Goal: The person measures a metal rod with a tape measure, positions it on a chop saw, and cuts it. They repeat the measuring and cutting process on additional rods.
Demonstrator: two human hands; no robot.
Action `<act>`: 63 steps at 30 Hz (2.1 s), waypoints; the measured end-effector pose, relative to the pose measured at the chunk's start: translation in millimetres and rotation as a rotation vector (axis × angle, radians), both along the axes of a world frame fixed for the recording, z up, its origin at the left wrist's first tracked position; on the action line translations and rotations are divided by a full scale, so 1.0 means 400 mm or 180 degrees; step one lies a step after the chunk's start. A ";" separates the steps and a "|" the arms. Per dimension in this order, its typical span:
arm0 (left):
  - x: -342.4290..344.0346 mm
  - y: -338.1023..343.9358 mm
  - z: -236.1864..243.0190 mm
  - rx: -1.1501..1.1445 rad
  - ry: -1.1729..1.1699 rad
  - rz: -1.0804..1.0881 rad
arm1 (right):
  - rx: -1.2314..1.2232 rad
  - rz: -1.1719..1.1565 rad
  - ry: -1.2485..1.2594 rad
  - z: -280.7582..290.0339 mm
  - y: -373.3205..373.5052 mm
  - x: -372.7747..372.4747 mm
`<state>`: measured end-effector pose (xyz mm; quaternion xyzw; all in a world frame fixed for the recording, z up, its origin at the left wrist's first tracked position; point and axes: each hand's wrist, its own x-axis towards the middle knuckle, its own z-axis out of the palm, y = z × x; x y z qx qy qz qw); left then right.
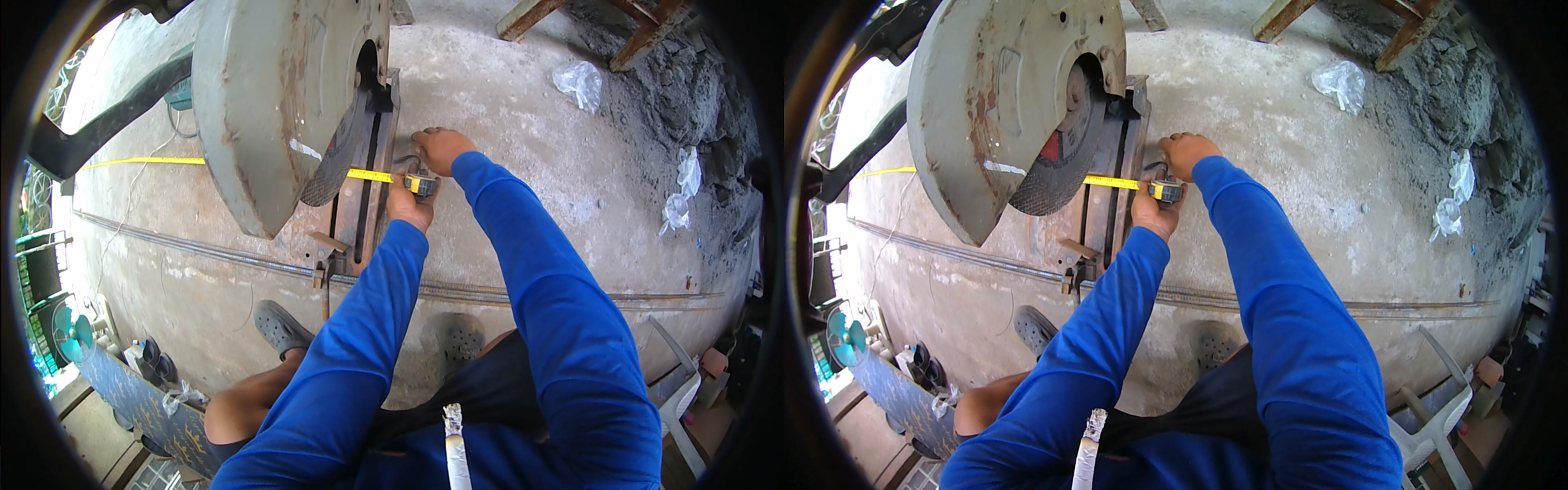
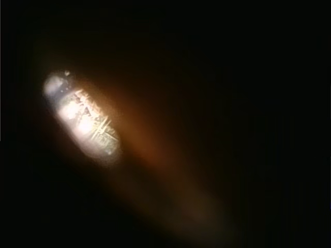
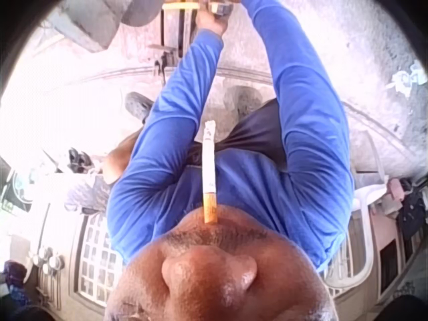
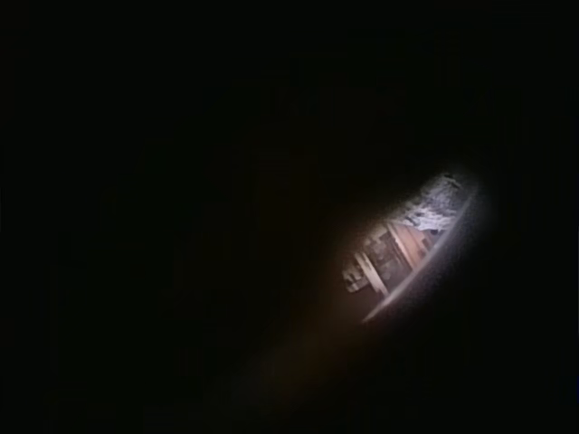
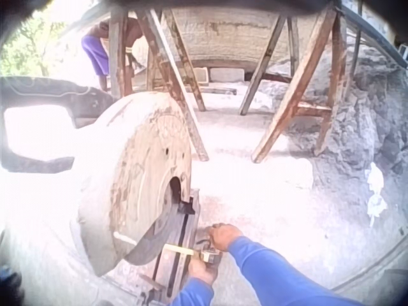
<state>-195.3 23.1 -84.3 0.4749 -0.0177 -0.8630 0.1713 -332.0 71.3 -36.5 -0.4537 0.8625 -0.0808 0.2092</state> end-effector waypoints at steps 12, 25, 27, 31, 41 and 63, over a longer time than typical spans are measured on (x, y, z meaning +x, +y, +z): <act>-0.002 -0.006 -0.030 0.0020 0.0107 -0.0034 | -0.0100 -0.0118 -0.0062 -0.020 0.006 -0.007; -0.026 0.027 -0.036 -0.0047 -0.0211 0.0193 | -0.4163 0.0721 0.0756 0.964 -0.160 0.022; -0.031 0.024 -0.031 0.0138 -0.0229 0.0167 | -0.4279 0.1578 0.0796 1.102 -0.283 0.062; -0.033 0.030 -0.016 -0.0042 -0.0245 0.0186 | -0.3435 0.1567 -0.0021 1.138 -0.474 0.118; -0.069 -0.018 -0.115 -0.0360 -0.0261 0.0277 | -0.2988 0.1726 -0.1048 1.127 -0.457 0.181; -0.095 0.080 -0.136 -0.0428 -0.0328 0.0872 | -0.2710 0.1904 -0.0464 1.014 -0.390 0.396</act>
